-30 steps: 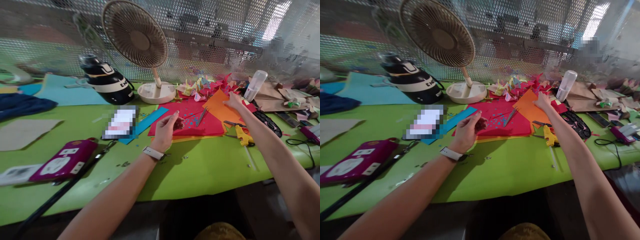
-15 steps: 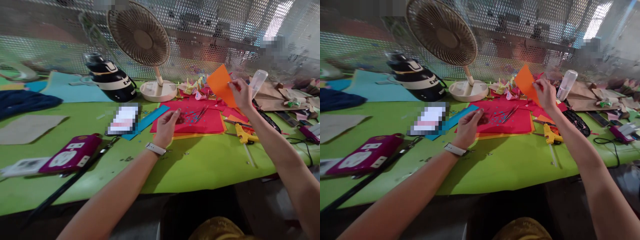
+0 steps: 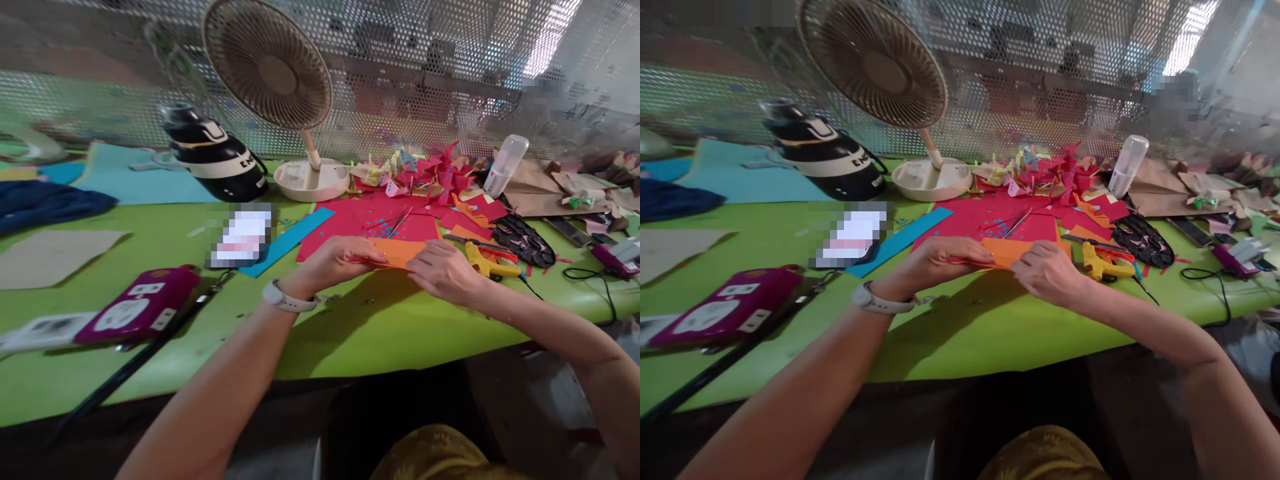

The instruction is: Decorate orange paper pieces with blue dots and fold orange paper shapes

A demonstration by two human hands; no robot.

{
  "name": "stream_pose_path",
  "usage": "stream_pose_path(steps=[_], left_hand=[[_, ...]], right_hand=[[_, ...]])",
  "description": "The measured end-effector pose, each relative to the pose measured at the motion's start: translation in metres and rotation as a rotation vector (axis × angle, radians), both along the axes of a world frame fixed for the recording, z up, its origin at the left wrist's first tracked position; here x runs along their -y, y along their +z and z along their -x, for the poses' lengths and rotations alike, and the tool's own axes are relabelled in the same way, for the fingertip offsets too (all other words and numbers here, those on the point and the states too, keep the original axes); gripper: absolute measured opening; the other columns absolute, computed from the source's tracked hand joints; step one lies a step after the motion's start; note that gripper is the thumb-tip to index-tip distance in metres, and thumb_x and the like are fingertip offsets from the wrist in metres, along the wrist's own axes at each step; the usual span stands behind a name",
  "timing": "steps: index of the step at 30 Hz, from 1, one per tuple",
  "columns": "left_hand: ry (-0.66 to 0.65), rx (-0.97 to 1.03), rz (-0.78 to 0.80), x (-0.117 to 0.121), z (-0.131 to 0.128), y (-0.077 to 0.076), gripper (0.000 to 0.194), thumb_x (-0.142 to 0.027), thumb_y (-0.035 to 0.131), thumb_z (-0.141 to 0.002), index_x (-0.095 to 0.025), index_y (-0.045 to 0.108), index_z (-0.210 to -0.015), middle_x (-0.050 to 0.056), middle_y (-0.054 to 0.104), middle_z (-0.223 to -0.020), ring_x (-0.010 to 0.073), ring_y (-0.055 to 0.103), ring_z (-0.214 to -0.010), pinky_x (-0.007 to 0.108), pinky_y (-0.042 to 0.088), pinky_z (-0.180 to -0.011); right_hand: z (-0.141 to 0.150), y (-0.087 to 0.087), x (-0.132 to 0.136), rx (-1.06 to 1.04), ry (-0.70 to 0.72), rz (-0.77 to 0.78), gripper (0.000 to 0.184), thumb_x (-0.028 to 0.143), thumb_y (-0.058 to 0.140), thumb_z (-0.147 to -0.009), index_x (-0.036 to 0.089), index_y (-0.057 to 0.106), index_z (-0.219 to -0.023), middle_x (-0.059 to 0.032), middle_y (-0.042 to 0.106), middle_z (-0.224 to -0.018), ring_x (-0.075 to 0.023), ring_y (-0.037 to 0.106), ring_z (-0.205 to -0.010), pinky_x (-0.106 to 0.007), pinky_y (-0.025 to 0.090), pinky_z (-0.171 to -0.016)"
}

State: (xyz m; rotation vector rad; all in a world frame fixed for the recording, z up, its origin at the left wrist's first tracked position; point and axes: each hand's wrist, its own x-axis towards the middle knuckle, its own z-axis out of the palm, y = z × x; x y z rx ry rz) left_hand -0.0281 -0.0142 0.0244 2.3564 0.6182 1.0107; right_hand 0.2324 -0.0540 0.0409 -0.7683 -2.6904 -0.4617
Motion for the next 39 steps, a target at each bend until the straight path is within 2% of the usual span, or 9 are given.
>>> stream_pose_path(steps=[6,10,14,17,19,24,30,35,39], left_hand=[[0.019,0.093,0.171,0.004,0.014,0.023,0.009,-0.036,0.076,-0.081,-0.027,0.078,-0.082,0.005,0.080,-0.089,0.0209,0.075,-0.089,0.035,0.060,-0.088],[0.047,-0.077,0.336,-0.003,0.018,0.025,0.011,-0.040,0.078,-0.073,-0.029,0.080,-0.076,0.006,0.079,-0.088,0.0241,0.075,-0.085,0.038,0.059,-0.085],[0.036,-0.370,0.527,0.000,0.014,0.026,0.013,-0.038,0.083,-0.061,-0.030,0.079,-0.071,0.006,0.077,-0.078,0.0253,0.074,-0.074,0.034,0.058,-0.069],[0.085,-0.462,0.518,0.011,0.006,0.034,0.033,-0.040,0.091,-0.049,-0.031,0.079,-0.078,0.004,0.077,-0.079,0.0265,0.073,-0.073,0.032,0.055,-0.066],[0.114,-0.483,0.487,0.015,-0.002,0.037,0.038,-0.049,0.088,-0.053,-0.031,0.080,-0.085,0.005,0.078,-0.089,0.0288,0.073,-0.081,0.033,0.054,-0.071],[0.153,-0.317,0.426,0.010,-0.027,0.017,0.036,-0.058,0.064,-0.081,-0.028,0.077,-0.096,0.007,0.077,-0.104,0.0267,0.071,-0.098,0.033,0.052,-0.084],[0.154,-0.196,0.341,0.018,-0.045,-0.013,0.034,-0.052,0.051,-0.093,-0.028,0.075,-0.097,0.006,0.076,-0.106,0.0246,0.069,-0.101,0.035,0.052,-0.091],[0.254,-0.180,0.367,0.031,-0.047,-0.020,0.036,-0.055,0.056,-0.089,-0.023,0.072,-0.088,0.010,0.072,-0.114,0.0263,0.067,-0.104,0.041,0.052,-0.095],[0.249,-0.200,0.328,0.034,-0.048,-0.027,0.030,-0.048,0.061,-0.088,-0.020,0.070,-0.080,0.012,0.066,-0.123,0.0271,0.063,-0.114,0.045,0.048,-0.103]], right_hand=[[-0.043,0.000,0.007,-0.200,-0.066,0.212,0.016,0.020,0.058,-0.092,0.018,0.074,-0.095,-0.0082,0.076,-0.094,-0.0209,0.070,-0.088,-0.037,0.051,-0.085],[-0.058,-0.001,0.013,-0.330,-0.015,0.377,0.022,0.021,0.054,-0.094,0.022,0.075,-0.097,-0.0071,0.077,-0.101,-0.0201,0.072,-0.096,-0.037,0.056,-0.086],[-0.055,-0.001,0.021,-0.264,0.002,0.537,0.019,0.023,0.058,-0.093,0.023,0.076,-0.097,-0.0076,0.077,-0.108,-0.0189,0.071,-0.102,-0.035,0.056,-0.089],[-0.045,0.000,0.023,-0.128,-0.009,0.662,0.018,0.020,0.058,-0.093,0.022,0.076,-0.098,-0.0057,0.078,-0.099,-0.0172,0.072,-0.095,-0.030,0.054,-0.086],[-0.037,0.003,0.021,-0.067,-0.028,0.710,0.017,0.022,0.059,-0.094,0.021,0.076,-0.098,-0.0044,0.077,-0.092,-0.0168,0.072,-0.088,-0.028,0.052,-0.079],[-0.017,0.007,0.004,0.010,-0.160,0.753,0.019,0.035,0.066,-0.091,0.017,0.072,-0.094,-0.0039,0.074,-0.082,-0.0172,0.068,-0.076,-0.026,0.044,-0.068],[-0.006,-0.003,-0.010,-0.061,-0.403,0.760,0.040,0.039,0.072,-0.085,0.013,0.063,-0.114,-0.0125,0.074,-0.101,-0.0247,0.070,-0.091,-0.030,0.046,-0.073],[-0.004,-0.012,-0.010,-0.148,-0.479,0.780,0.050,0.038,0.069,-0.087,0.017,0.055,-0.130,-0.0114,0.075,-0.105,-0.0274,0.071,-0.100,-0.034,0.051,-0.079],[-0.005,-0.012,-0.008,-0.144,-0.507,0.741,0.060,0.039,0.067,-0.088,0.018,0.048,-0.141,-0.0094,0.076,-0.098,-0.0272,0.073,-0.093,-0.037,0.055,-0.078]])
